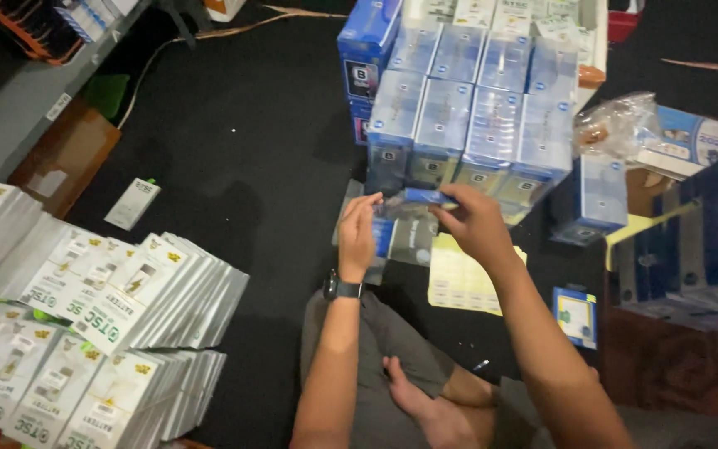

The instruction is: The person applies adhesive labels to small electronic boxes by hand while sitting on the floor surrounded by boxes.

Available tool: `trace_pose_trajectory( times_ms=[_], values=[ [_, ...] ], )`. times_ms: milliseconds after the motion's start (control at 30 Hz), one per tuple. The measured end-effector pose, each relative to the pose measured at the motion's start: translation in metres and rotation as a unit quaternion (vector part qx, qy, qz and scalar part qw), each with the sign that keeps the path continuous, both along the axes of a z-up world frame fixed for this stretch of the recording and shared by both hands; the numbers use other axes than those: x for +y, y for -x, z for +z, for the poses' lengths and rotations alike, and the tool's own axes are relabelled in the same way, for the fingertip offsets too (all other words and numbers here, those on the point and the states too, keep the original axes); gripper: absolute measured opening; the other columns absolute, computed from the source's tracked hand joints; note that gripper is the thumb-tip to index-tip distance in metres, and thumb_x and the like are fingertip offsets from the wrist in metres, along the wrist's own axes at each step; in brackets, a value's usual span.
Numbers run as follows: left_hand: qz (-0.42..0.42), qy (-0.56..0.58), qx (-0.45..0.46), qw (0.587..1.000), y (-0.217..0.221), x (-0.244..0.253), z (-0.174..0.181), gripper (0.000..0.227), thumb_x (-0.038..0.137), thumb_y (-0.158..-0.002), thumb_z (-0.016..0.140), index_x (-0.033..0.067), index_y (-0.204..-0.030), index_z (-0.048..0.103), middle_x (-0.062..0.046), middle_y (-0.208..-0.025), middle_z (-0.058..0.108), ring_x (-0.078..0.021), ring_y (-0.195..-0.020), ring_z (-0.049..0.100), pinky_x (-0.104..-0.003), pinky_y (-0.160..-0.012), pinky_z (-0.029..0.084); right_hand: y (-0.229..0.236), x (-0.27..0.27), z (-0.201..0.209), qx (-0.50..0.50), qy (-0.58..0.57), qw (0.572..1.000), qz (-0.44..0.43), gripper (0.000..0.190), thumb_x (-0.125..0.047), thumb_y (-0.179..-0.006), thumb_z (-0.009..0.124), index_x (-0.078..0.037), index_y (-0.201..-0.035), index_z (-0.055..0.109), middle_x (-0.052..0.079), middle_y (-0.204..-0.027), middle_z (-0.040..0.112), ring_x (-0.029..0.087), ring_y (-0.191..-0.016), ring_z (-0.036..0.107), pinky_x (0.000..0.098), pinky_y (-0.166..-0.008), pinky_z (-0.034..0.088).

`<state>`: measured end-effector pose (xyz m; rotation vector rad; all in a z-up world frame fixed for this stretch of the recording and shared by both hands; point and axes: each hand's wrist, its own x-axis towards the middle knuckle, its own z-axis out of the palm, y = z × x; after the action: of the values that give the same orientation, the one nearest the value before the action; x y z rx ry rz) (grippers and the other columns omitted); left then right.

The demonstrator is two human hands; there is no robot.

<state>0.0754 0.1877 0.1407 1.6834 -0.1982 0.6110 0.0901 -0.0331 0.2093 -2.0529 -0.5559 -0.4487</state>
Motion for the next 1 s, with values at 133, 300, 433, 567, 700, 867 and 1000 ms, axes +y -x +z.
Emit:
trace_pose_trajectory(
  times_ms=[133,300,433,567,700,867,1000],
  values=[
    [0.071,-0.240,0.133,0.959,-0.058,0.011,-0.080,0.033,0.013,-0.095,0.062,-0.0004,-0.123,0.071,-0.019,-0.113,0.070,-0.0388,-0.104,0.068,-0.048,-0.093,0.053,-0.059,0.036,-0.037,0.013,0.105,0.994,-0.005,0.030,-0.011,-0.085,0.084,-0.012,-0.113,0.074,0.006,-0.105,0.075,0.030,-0.104,0.072,0.0411,-0.091,0.058],
    [-0.045,-0.483,0.285,0.827,-0.041,-0.003,-0.015,0.037,0.024,-0.090,0.059,0.0008,-0.114,0.074,-0.024,-0.117,0.071,-0.0437,-0.115,0.064,-0.049,-0.095,0.051,-0.092,0.066,-0.057,0.131,0.235,0.963,0.000,0.030,-0.012,-0.090,0.073,-0.013,-0.119,0.064,0.009,-0.114,0.071,0.034,-0.109,0.070,0.0454,-0.091,0.057],
    [-0.059,-0.490,0.334,0.803,-0.034,-0.009,-0.004,0.035,0.018,-0.089,0.057,-0.0047,-0.110,0.074,-0.027,-0.127,0.065,-0.0496,-0.129,0.050,-0.047,-0.102,0.041,-0.099,0.081,-0.060,0.145,0.280,0.949,0.011,0.021,-0.013,-0.095,0.068,-0.015,-0.115,0.062,0.005,-0.113,0.067,0.034,-0.100,0.070,0.0439,-0.084,0.060],
    [-0.042,-0.459,0.330,0.824,-0.032,-0.008,-0.018,0.056,0.047,-0.099,0.049,0.0031,-0.129,0.066,-0.017,-0.144,0.055,-0.0386,-0.120,0.050,-0.045,-0.097,0.042,-0.102,0.094,-0.061,0.106,0.323,0.940,0.028,0.018,-0.013,-0.094,0.067,-0.012,-0.110,0.059,0.008,-0.106,0.062,0.040,-0.089,0.069,0.0488,-0.070,0.059],
    [-0.024,-0.457,0.327,0.827,-0.030,-0.009,-0.023,0.060,0.049,-0.096,0.050,0.0012,-0.130,0.064,-0.015,-0.144,0.055,-0.0372,-0.116,0.050,-0.045,-0.096,0.044,-0.096,0.104,-0.044,0.126,0.329,0.935,0.050,0.020,-0.009,-0.092,0.066,-0.008,-0.111,0.061,0.013,-0.108,0.062,0.045,-0.091,0.068,0.0507,-0.071,0.059],
    [-0.044,-0.428,0.343,0.835,-0.034,-0.008,-0.029,0.055,0.044,-0.097,0.053,0.0004,-0.128,0.066,-0.017,-0.142,0.055,-0.0349,-0.115,0.048,-0.044,-0.094,0.043,-0.107,0.093,-0.074,0.165,0.274,0.947,0.026,0.023,-0.008,-0.090,0.069,-0.005,-0.111,0.061,0.017,-0.108,0.068,0.045,-0.102,0.068,0.0514,-0.081,0.057],
    [-0.045,-0.442,0.335,0.831,-0.031,-0.013,-0.022,0.055,0.036,-0.097,0.053,-0.0033,-0.135,0.061,-0.020,-0.150,0.049,-0.0371,-0.120,0.047,-0.046,-0.097,0.043,-0.111,0.086,-0.118,0.157,0.282,0.946,0.039,0.017,-0.008,-0.092,0.067,-0.007,-0.109,0.067,0.017,-0.107,0.071,0.042,-0.106,0.067,0.0511,-0.088,0.056]
  ],
)
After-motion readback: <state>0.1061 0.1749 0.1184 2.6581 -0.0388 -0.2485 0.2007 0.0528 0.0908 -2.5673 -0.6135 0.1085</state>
